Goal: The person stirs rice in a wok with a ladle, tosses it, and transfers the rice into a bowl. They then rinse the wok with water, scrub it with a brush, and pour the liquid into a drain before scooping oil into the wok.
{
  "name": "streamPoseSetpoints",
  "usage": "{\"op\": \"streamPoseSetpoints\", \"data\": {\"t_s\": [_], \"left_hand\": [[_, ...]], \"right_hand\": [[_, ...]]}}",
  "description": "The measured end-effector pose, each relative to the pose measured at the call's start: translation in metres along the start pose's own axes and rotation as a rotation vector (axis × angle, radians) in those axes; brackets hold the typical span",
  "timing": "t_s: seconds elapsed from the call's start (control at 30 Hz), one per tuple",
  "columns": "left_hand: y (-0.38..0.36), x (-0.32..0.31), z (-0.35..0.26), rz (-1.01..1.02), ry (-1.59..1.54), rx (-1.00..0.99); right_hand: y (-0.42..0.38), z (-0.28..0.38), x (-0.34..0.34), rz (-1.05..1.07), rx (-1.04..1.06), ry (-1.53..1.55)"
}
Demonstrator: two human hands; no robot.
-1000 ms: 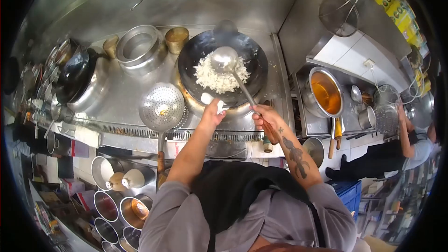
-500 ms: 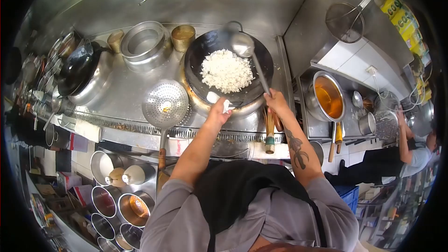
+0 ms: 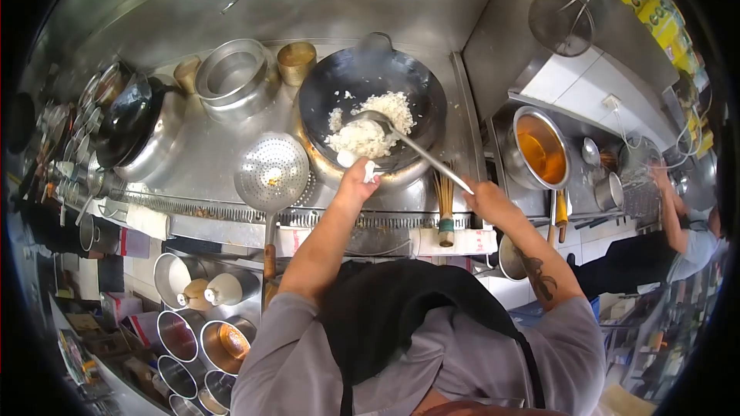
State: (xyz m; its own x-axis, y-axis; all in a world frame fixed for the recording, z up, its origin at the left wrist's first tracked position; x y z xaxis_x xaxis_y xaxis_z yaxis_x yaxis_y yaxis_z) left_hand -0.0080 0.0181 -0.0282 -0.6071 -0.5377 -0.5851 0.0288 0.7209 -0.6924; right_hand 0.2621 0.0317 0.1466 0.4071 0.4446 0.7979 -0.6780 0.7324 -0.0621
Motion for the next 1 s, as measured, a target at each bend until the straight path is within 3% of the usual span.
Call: {"op": "streamPoseSetpoints", "data": {"t_s": [0.03, 0.2, 0.27, 0.33, 0.37, 0.4, 0.47, 0.53, 0.6, 0.67, 0.73, 0.83, 0.87, 0.9, 0.93, 1.0], "left_hand": [[-0.012, -0.007, 0.003, -0.021, -0.036, -0.028], [-0.117, -0.039, 0.017, 0.000, -0.002, 0.009], [-0.090, -0.033, 0.009, -0.022, -0.040, 0.078], [-0.081, -0.026, -0.003, 0.068, 0.019, -0.153], [-0.077, -0.020, 0.013, -0.046, -0.018, -0.038], [-0.104, -0.030, 0.017, -0.037, 0.011, 0.016], [-0.139, -0.046, 0.019, 0.030, -0.018, 0.038], [-0.132, -0.047, 0.008, -0.058, -0.029, 0.042], [-0.075, -0.012, 0.031, 0.055, -0.033, 0.036], [-0.058, 0.024, 0.067, 0.037, 0.101, -0.215], [-0.081, 0.047, 0.108, 0.220, 0.096, -0.020], [-0.084, 0.029, 0.093, 0.094, 0.052, -0.025], [-0.107, -0.005, 0.056, -0.027, -0.021, -0.027], [-0.072, -0.001, 0.032, 0.153, -0.013, -0.088], [-0.078, -0.016, 0.011, 0.030, -0.068, -0.067], [-0.104, -0.030, 0.008, -0.023, -0.023, 0.005]], "right_hand": [[-0.008, -0.001, 0.009, 0.026, -0.151, -0.205], [-0.020, 0.022, 0.016, -0.021, -0.145, -0.210], [-0.024, 0.025, 0.021, -0.024, -0.092, -0.100], [-0.040, 0.038, 0.037, 0.001, -0.136, -0.020], [-0.047, 0.044, 0.049, 0.020, -0.038, 0.032], [-0.052, 0.048, 0.057, 0.041, 0.060, 0.094], [-0.047, 0.043, 0.064, 0.096, 0.027, 0.188], [-0.033, 0.036, 0.064, 0.186, -0.122, 0.149], [-0.016, 0.005, 0.036, 0.108, -0.042, 0.061], [0.001, 0.005, 0.032, -0.066, -0.131, -0.247], [-0.003, 0.016, 0.042, -0.118, -0.059, -0.253], [-0.015, 0.039, 0.062, -0.165, 0.022, -0.178], [-0.017, 0.044, 0.065, -0.153, 0.017, -0.177], [-0.020, 0.052, 0.070, -0.093, -0.005, -0.158], [-0.026, 0.060, 0.073, -0.031, -0.028, -0.138], [-0.043, 0.068, 0.085, 0.095, -0.029, -0.126]]}}
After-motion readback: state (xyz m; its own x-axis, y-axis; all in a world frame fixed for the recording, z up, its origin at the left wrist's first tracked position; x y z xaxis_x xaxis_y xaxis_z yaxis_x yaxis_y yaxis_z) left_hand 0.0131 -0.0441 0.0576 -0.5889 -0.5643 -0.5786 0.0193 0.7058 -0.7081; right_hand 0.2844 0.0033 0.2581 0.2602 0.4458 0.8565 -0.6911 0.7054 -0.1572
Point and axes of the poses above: each hand's wrist, its own y-axis towards the middle knuckle, its own x-axis out of the back of the hand, z = x × y, the point moved 4 cm from there along y, towards the middle knuckle, and after that the axes turned 13 degrees about y, right-handed, at the moved point
